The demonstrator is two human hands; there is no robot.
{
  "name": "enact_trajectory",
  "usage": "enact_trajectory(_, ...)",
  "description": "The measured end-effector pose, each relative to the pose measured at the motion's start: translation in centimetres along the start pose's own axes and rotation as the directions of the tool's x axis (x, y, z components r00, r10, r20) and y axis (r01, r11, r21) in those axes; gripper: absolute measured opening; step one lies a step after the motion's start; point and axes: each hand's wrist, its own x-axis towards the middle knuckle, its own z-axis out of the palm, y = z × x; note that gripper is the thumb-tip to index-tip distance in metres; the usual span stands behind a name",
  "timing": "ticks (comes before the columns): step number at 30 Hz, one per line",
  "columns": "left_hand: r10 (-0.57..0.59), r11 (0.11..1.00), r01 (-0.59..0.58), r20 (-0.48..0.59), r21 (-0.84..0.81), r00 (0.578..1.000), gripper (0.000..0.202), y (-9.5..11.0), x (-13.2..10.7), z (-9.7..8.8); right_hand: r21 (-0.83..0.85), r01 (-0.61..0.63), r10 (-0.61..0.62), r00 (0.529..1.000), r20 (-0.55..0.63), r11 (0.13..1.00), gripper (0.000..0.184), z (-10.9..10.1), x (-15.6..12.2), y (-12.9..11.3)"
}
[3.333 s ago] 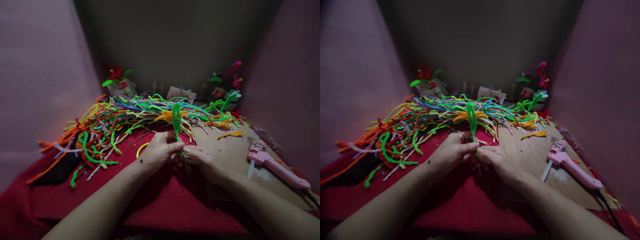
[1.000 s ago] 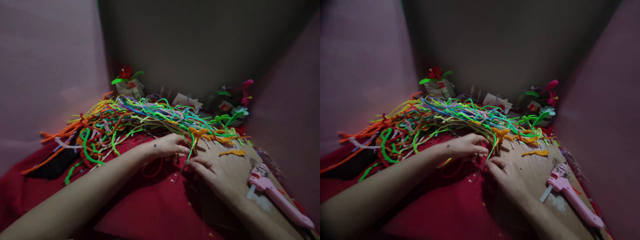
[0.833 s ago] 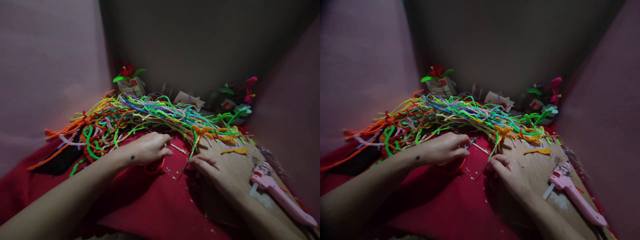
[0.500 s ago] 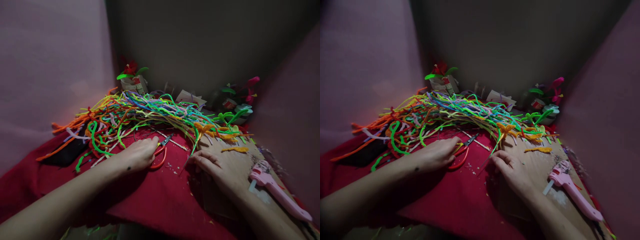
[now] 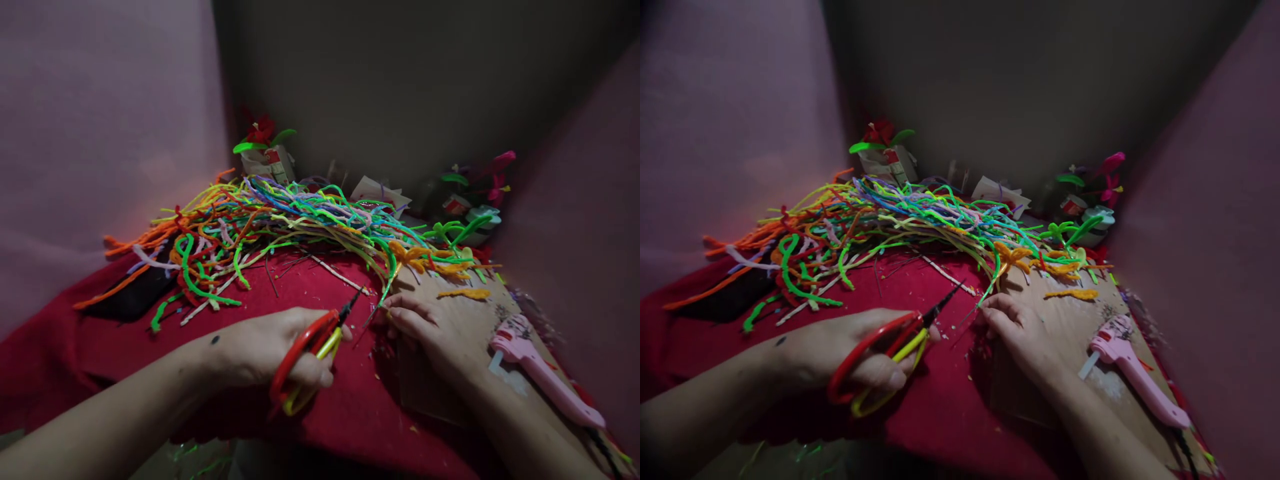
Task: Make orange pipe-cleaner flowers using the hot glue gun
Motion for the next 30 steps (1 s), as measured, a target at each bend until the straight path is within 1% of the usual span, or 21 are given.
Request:
enact_trajectory(3,-0.011,0.999,0.014,0.087,-0.031,0.996,0.037,-0.8,0.2,0.8,0.02,0.005,-0.005,1.0,0.013,1.0,0.018,0.0,0.1,0.0)
enact_trajectory(6,-0.052,0.998,0.054,0.114,-0.015,0.992,0.036,-1.3,0.7,1.1,0.044,-0.004,0.003,1.0,0.029,0.999,0.019,-0.2,0.1,0.1)
enact_trajectory(8,-0.085,0.996,0.081,0.137,0.038,0.987,0.028,-1.3,1.0,1.1,0.063,-0.007,0.004,0.999,0.043,0.998,0.019,-0.3,0.1,0.2)
enact_trajectory(11,-0.095,0.993,0.081,0.184,0.082,0.978,0.01,-1.4,1.4,1.1,0.088,-0.007,0.002,0.998,0.056,0.996,0.018,-0.3,0.1,0.3)
enact_trajectory(12,-0.091,0.994,0.077,0.186,0.079,0.978,0.009,-1.4,1.6,1.0,0.093,-0.007,0.002,0.998,0.055,0.996,0.017,-0.3,0.1,0.3)
enact_trajectory(15,-0.066,0.997,0.059,0.163,0.047,0.984,0.018,-1.6,2.0,1.0,0.098,-0.006,0.0,0.998,0.061,0.995,0.018,-0.3,0.1,0.3)
enact_trajectory(17,-0.056,0.998,0.048,0.174,0.049,0.983,0.02,-1.5,2.3,0.9,0.102,-0.012,0.006,0.998,0.059,0.995,0.018,-0.2,0.1,0.2)
enact_trajectory(21,-0.047,0.997,0.033,0.205,0.075,0.978,0.011,-1.0,2.9,0.9,0.123,-0.041,0.035,0.998,0.058,0.992,0.017,-0.1,0.0,0.0)
enact_trajectory(24,-0.045,0.998,0.035,0.191,0.054,0.981,0.013,-0.5,3.0,1.0,0.115,-0.036,0.029,0.998,0.061,0.993,0.019,-0.2,0.0,-0.1)
enact_trajectory(27,-0.023,1.0,0.022,0.176,0.007,0.984,0.015,-0.5,3.0,1.0,0.056,-0.02,0.016,0.997,0.071,0.998,0.027,-0.3,0.1,-0.2)
enact_trajectory(30,0.007,1.0,-0.004,0.161,-0.023,0.987,0.012,-0.8,3.0,0.9,0.006,-0.039,0.038,0.998,0.055,0.999,0.036,-0.3,0.2,-0.2)
